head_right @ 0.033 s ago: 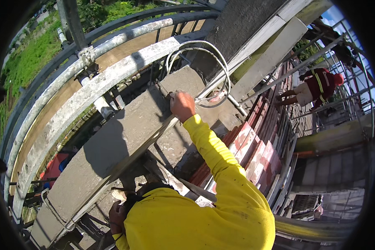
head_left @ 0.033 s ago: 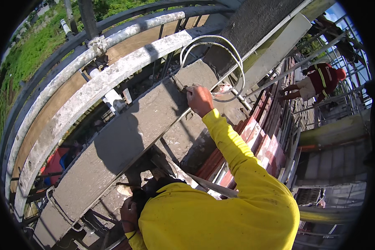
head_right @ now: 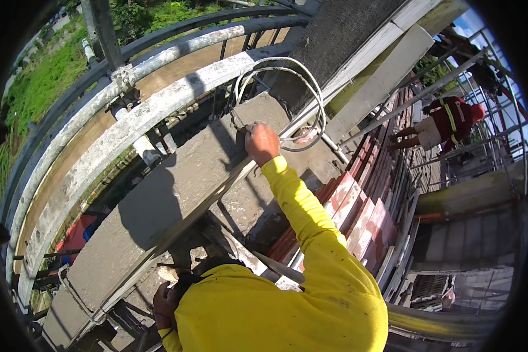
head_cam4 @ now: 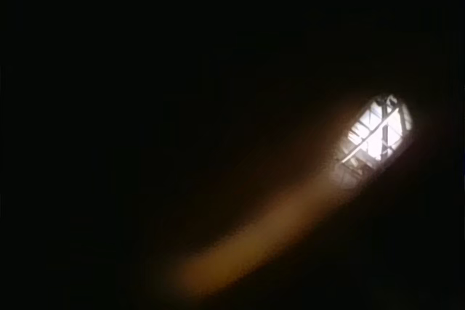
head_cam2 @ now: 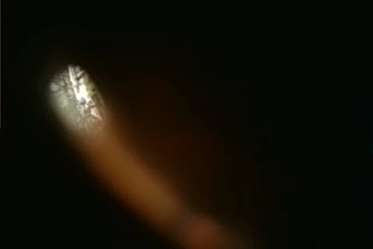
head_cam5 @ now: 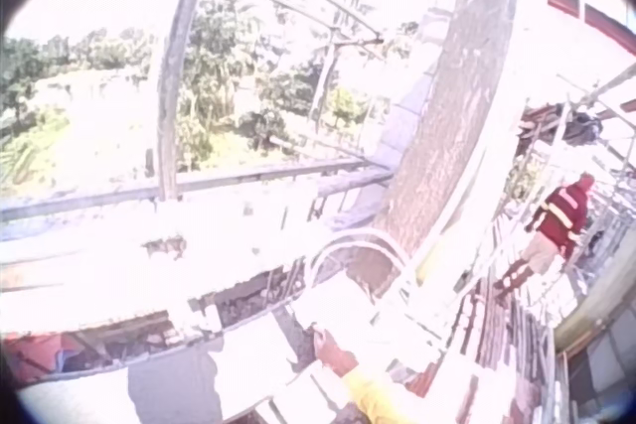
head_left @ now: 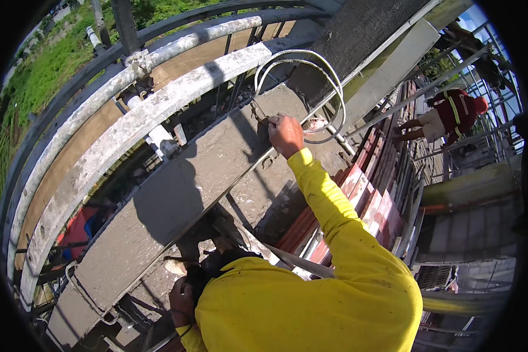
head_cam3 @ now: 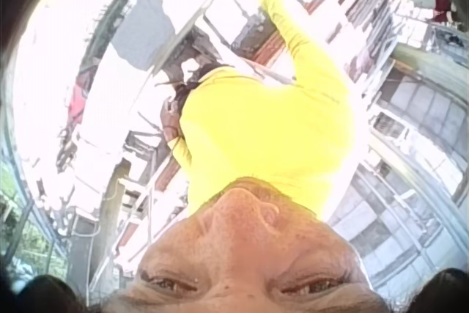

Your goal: The person smooths wet concrete on a construction beam using a trowel. They repeatedly level and finish the surface while standing on scaffolding.

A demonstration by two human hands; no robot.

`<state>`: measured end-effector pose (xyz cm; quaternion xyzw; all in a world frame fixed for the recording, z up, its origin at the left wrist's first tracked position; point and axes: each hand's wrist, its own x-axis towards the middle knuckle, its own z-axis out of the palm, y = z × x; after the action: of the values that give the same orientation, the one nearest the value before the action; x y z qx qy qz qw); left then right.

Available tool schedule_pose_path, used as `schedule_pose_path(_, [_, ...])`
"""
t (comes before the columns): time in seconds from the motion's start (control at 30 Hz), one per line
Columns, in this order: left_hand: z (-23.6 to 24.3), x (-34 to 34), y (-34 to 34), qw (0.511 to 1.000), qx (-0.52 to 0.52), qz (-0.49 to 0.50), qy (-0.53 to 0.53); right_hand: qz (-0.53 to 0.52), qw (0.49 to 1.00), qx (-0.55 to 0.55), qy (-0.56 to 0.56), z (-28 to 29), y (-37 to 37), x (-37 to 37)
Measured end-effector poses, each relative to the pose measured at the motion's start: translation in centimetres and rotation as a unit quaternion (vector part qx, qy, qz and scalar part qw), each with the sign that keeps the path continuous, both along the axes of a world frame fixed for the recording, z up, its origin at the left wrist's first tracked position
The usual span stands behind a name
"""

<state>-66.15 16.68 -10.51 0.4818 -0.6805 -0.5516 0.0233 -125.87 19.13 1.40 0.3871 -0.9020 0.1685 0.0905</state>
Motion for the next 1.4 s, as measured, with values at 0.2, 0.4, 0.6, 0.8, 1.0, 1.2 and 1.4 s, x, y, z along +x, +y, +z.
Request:
schedule_pose_path(0.2, [0.5,0.0,-0.1,1.000,-0.020,-0.004,-0.013,-0.008,1.000,0.000,0.022,-1.4,-1.6,-3.9])
schedule_pose_path(0.4, [1.0,-1.1,-0.2,1.000,-0.018,-0.001,-0.022,0.098,0.995,-0.010,0.018,-0.5,-2.9,2.8])
schedule_pose_path(0.6, [0.0,-1.2,0.1,1.000,-0.024,-0.007,-0.001,0.202,0.978,0.031,0.049,-0.5,-2.7,11.0])
schedule_pose_path(0.8, [-0.8,-1.0,0.2,1.000,-0.010,0.019,-0.003,0.211,0.967,-0.075,-0.118,2.6,-4.0,11.9])
schedule_pose_path(1.0, [-1.3,1.0,0.4,1.000,0.002,0.020,-0.016,-0.020,0.996,-0.054,-0.069,6.0,-1.7,-1.9])
schedule_pose_path(1.2, [-1.9,1.8,1.2,0.999,-0.011,0.010,-0.030,-0.135,0.990,-0.021,0.033,2.3,-1.1,-12.1])
schedule_pose_path(1.4, [0.5,-0.4,0.5,1.000,-0.008,0.009,-0.016,-0.119,0.992,0.021,0.037,-0.3,-2.1,-12.9])
